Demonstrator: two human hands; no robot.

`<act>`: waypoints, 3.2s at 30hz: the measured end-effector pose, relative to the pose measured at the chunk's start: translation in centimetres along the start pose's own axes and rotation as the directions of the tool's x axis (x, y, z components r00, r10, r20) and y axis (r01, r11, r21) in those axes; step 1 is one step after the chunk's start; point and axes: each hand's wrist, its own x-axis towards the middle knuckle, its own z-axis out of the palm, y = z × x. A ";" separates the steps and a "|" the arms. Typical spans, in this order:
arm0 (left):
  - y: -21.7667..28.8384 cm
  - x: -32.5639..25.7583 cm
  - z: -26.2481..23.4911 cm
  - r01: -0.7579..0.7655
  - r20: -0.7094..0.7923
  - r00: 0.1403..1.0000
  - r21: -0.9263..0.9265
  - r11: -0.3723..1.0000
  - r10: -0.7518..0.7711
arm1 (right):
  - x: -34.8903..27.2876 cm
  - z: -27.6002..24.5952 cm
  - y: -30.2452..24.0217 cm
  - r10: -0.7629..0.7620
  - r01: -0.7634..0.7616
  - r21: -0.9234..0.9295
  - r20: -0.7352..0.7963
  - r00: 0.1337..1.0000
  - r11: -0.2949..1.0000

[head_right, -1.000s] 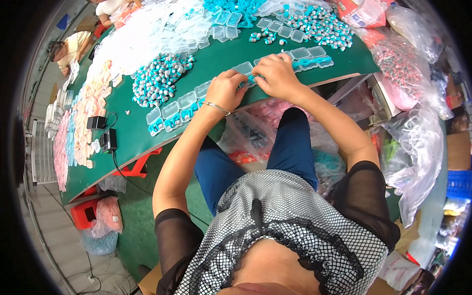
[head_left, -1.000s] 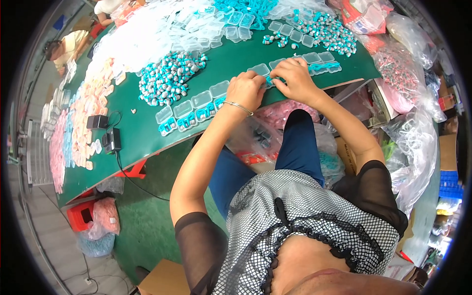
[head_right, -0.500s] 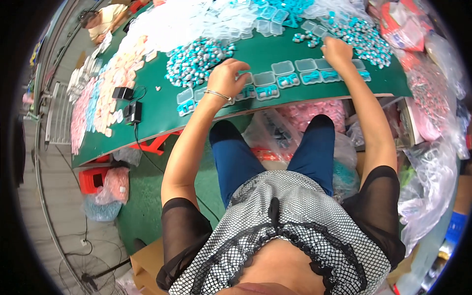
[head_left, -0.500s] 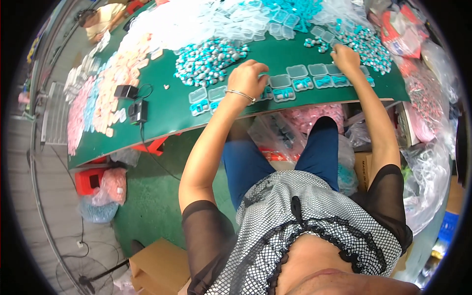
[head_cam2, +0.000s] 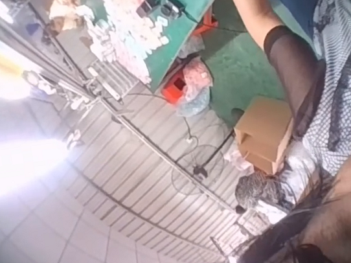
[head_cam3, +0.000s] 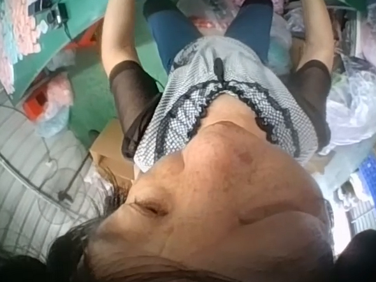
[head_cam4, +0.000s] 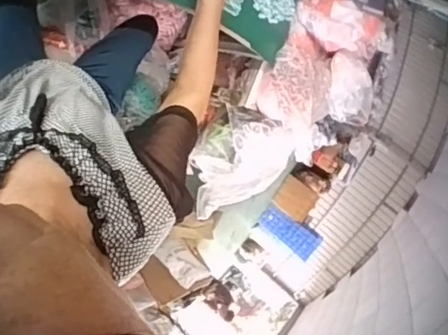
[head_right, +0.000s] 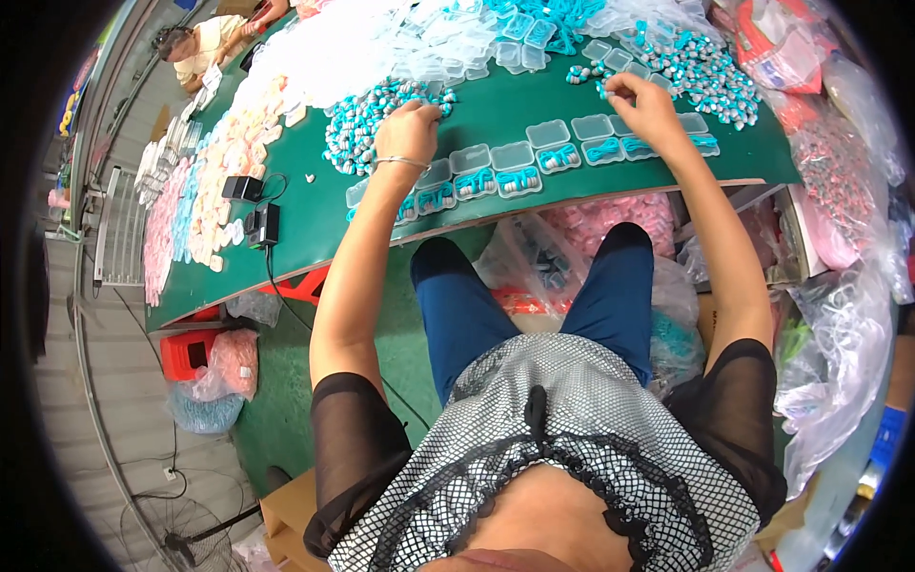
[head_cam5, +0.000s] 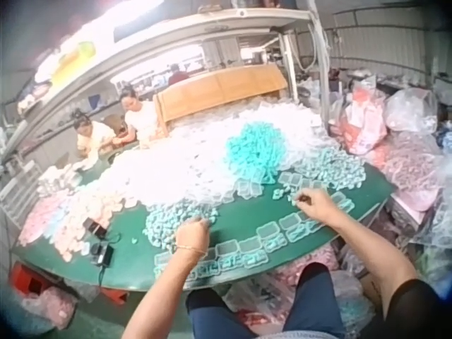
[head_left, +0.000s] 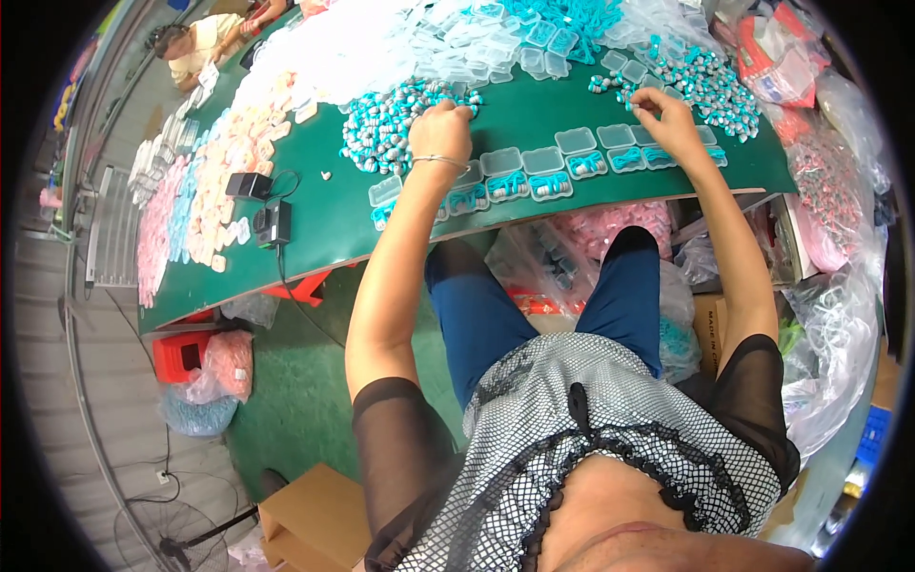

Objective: Manually picking up small blue beads and placing them into individual plastic storage containers on a workbench.

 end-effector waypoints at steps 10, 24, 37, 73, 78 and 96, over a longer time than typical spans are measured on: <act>0.0 5.0 3.2 -0.170 0.229 0.970 0.411 0.896 0.080 | -3.1 -2.5 -2.5 -0.020 0.020 0.006 0.041 0.999 1.000; 2.8 3.5 1.1 -0.022 0.241 0.969 -0.142 0.990 0.056 | -6.2 -4.1 -3.0 -0.089 0.074 0.117 0.134 0.987 0.990; 18.1 0.6 3.4 -0.223 -0.076 0.973 -0.562 0.797 0.219 | -6.7 -2.2 -1.8 -0.305 0.327 -0.235 0.124 0.944 0.915; 17.6 0.6 4.1 -0.224 0.080 0.958 -0.399 0.889 0.277 | -6.6 -0.5 -2.2 -0.263 0.259 -0.382 0.042 0.964 0.887; 17.7 0.6 4.0 -0.230 0.067 0.959 -0.380 0.896 0.274 | -6.7 -0.7 -2.2 -0.237 0.249 -0.429 0.082 0.968 0.868; 17.7 0.1 3.3 -0.217 0.034 0.968 -0.383 0.898 0.248 | -7.3 -1.1 -3.7 -0.338 0.355 -0.466 0.124 0.933 0.810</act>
